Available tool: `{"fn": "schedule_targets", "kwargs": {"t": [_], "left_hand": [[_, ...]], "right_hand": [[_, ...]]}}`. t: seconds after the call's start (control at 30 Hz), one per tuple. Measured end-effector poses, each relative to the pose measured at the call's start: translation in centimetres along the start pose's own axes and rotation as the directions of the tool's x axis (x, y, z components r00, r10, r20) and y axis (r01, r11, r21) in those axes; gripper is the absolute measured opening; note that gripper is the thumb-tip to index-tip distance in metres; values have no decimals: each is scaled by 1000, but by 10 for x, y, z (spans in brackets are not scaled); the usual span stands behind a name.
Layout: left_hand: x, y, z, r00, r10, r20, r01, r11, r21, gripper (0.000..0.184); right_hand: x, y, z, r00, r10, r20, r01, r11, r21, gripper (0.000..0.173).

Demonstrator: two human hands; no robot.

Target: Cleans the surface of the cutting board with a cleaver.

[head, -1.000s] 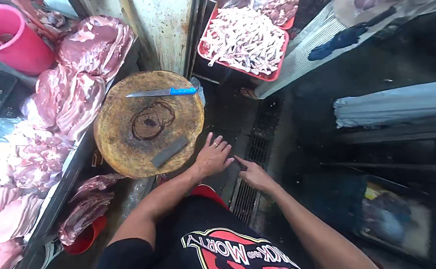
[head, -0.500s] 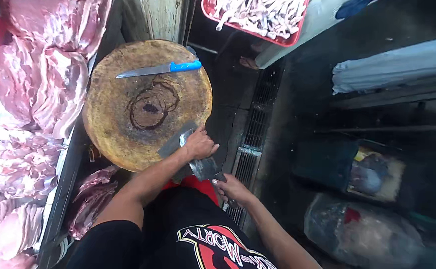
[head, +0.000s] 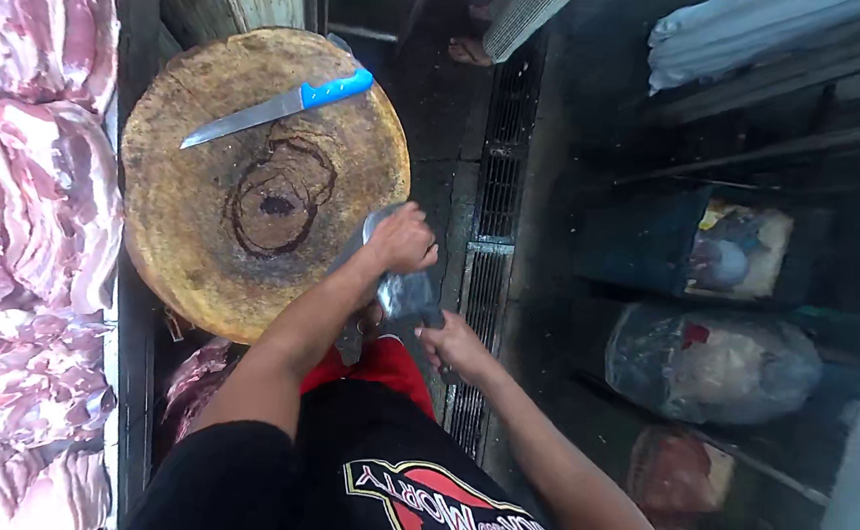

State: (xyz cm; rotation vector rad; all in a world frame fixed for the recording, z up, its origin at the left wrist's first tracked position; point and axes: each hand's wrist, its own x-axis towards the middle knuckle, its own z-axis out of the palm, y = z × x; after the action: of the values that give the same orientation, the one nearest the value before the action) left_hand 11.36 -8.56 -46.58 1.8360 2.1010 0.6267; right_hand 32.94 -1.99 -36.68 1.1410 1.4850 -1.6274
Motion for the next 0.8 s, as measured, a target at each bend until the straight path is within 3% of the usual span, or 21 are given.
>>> {"fn": "schedule_targets", "kwargs": {"t": [0.13, 0.2, 0.3, 0.37, 0.43, 0.5, 0.63, 0.67, 0.8], "left_hand": [[-68, 53, 6, 943, -331, 44, 334, 933, -138, 52], [-51, 37, 0, 955, -297, -9, 294, 947, -128, 50], [3, -16, -6, 996, -25, -90, 22, 999, -31, 45], [-18, 4, -11, 993, -114, -10, 114, 993, -4, 44], [-63, 37, 4, 953, -302, -11, 301, 952, -62, 47], [-69, 41, -1, 933, -358, -46, 352, 930, -107, 49], [-2, -21, -8, 989, -39, -140, 33, 999, -41, 45], [-4, -17, -7, 990, -45, -131, 41, 999, -35, 44], [-79, 50, 14, 926, -357, -123, 348, 933, -89, 47]], "right_hand": [[-26, 8, -16, 980, 118, 159, -70, 958, -279, 28], [-21, -10, -20, 991, 73, 114, -41, 966, -256, 31], [5, -28, -5, 1000, -17, 1, 17, 999, -45, 22], [-1, -13, -2, 999, 22, 35, -19, 995, -95, 22], [-17, -1, -10, 986, 100, 131, -63, 965, -256, 24], [-17, -6, -13, 986, 104, 131, -62, 955, -291, 25], [8, -31, -1, 999, -14, -40, 9, 991, -133, 22], [6, -27, -2, 999, -7, -33, 2, 988, -156, 23], [-23, 1, -12, 980, 160, 117, -103, 915, -390, 26]]}}
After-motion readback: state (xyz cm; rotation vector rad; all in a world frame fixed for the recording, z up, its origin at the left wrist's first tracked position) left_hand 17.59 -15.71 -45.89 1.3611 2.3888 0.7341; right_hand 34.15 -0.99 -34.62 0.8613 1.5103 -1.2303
